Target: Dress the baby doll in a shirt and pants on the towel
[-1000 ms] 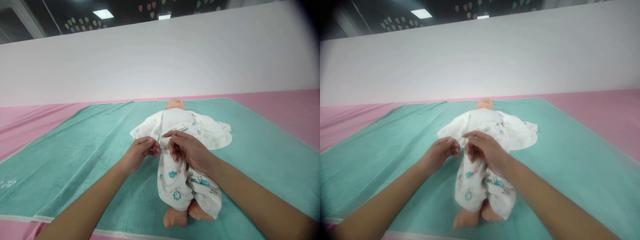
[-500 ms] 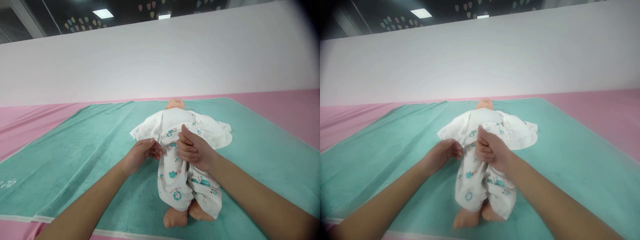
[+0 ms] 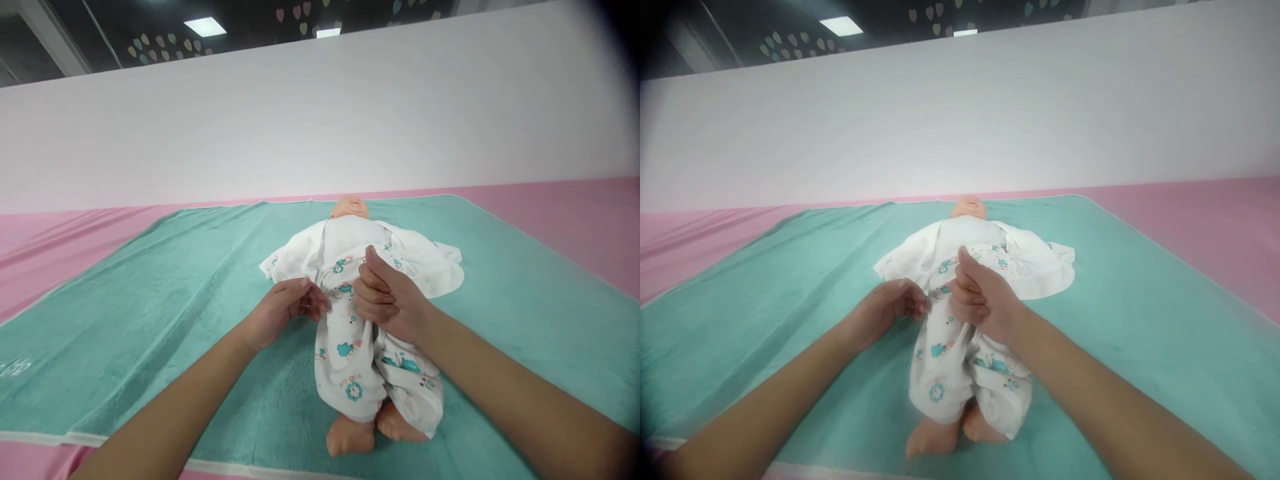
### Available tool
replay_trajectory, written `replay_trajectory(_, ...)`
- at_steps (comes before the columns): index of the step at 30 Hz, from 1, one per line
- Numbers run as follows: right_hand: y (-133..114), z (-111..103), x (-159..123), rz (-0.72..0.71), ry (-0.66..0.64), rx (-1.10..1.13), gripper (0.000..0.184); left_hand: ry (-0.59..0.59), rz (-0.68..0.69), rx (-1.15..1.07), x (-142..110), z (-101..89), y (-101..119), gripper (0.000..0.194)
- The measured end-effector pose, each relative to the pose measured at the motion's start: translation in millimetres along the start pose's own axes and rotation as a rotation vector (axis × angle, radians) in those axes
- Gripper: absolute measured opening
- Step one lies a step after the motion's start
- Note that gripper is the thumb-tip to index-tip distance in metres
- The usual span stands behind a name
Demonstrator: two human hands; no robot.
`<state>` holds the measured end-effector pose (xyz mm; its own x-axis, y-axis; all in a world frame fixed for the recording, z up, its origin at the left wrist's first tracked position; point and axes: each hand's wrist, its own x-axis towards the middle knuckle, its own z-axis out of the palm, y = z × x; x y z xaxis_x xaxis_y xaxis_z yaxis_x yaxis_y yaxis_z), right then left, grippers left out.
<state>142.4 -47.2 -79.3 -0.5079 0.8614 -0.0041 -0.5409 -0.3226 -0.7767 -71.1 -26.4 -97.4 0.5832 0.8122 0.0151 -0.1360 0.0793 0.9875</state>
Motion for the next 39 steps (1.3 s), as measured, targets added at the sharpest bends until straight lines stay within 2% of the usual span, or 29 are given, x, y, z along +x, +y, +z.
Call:
replay_trajectory(17,0.9,6.7,0.3,-0.100,0.065,0.052,0.050,0.001,-0.002,0.017,1.0,-0.5,-1.7,0.038)
replay_trajectory(27,1.7,-2.2,-0.3,-0.033,-0.004,0.021,0.056,0.012,0.000,0.025,0.3,1.5,0.4,0.038)
replay_trajectory(39,0.3,0.5,0.8,-0.022,0.031,0.039,0.058,0.012,-0.011,0.036,0.0,1.9,0.0,0.037)
